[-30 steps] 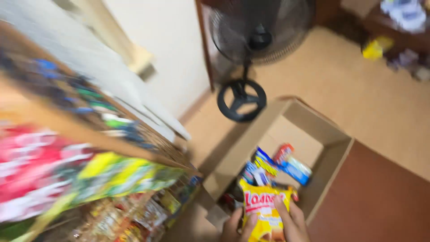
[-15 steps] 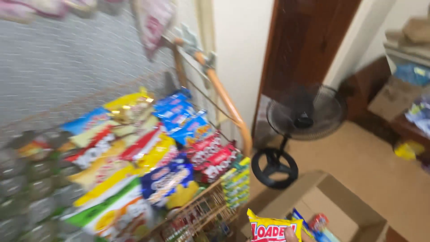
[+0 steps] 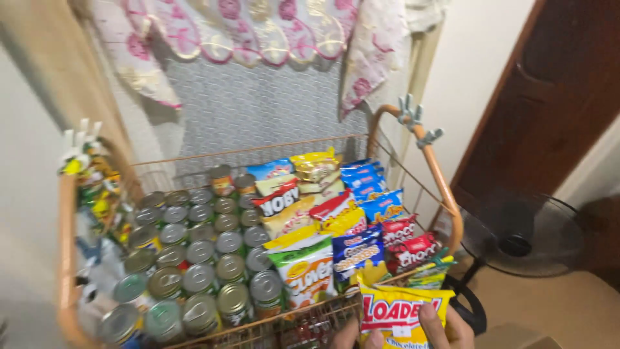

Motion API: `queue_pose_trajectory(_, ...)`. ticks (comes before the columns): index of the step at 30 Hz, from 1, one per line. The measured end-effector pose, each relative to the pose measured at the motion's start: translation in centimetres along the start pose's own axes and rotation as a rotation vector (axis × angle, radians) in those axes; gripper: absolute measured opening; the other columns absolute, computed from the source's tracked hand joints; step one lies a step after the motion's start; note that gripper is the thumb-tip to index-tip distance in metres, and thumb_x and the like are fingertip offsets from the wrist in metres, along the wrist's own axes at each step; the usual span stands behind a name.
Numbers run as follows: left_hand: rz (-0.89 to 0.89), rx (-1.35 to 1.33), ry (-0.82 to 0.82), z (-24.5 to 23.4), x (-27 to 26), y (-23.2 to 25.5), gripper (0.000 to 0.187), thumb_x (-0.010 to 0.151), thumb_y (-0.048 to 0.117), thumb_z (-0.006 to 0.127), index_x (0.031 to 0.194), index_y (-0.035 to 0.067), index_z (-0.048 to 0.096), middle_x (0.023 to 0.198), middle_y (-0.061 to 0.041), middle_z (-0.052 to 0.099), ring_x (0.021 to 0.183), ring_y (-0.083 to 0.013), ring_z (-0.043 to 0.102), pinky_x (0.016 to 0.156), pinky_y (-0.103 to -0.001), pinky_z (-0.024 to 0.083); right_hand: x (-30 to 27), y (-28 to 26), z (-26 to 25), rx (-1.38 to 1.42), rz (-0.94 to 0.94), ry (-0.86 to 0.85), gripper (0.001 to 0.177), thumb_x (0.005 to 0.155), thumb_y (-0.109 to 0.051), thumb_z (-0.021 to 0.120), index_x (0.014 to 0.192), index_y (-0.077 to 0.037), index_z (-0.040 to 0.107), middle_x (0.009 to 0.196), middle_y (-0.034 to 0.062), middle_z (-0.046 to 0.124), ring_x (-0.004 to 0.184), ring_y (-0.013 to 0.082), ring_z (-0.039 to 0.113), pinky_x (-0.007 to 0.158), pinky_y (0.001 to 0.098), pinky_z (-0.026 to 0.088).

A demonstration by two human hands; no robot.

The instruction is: The recorder is taking various snack bags out of a cardboard box on the floor and organizing them onto a wire display rack.

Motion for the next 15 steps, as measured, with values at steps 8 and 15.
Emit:
queue_pose_trajectory(8,0.030,0.096,0.232,-9.8,1.9,15.8,0.052,0.095,0.035,0.064,0.136,0.004,0.060,0.125,-0.013,0.076,0.116,-0.0182,0.071,0.101,-0.035,0.053,0.5,-9.1,14.2,0.144,0.379,-0.270,0.040,0.091,-0.028,0.062,0.121,-0.001,0.066,0.101,0.0112,0.081,0.090,0.0223,0.076,0.079,0.0393,0.060)
queue_pose_trajectory(15,0.046,0.312,0.566,-17.2,1.7,23.9,0.046,0.097,0.031,0.061,0.132,0.001,0.058,0.113,-0.014,0.075,0.103,-0.0174,0.072,0.089,-0.033,0.056,1.6,-18.4,26.3,-0.125,-0.067,-0.637,0.043,0.091,-0.031,0.070,0.125,-0.006,0.063,0.084,0.0078,0.070,0.073,0.0129,0.065,0.063,0.0308,0.053)
Point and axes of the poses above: each hand's wrist, its own x-axis towards the middle knuckle, its own z-axis out of the palm, y = z × x, the point moved 3 cm from there along x, towards the middle knuckle
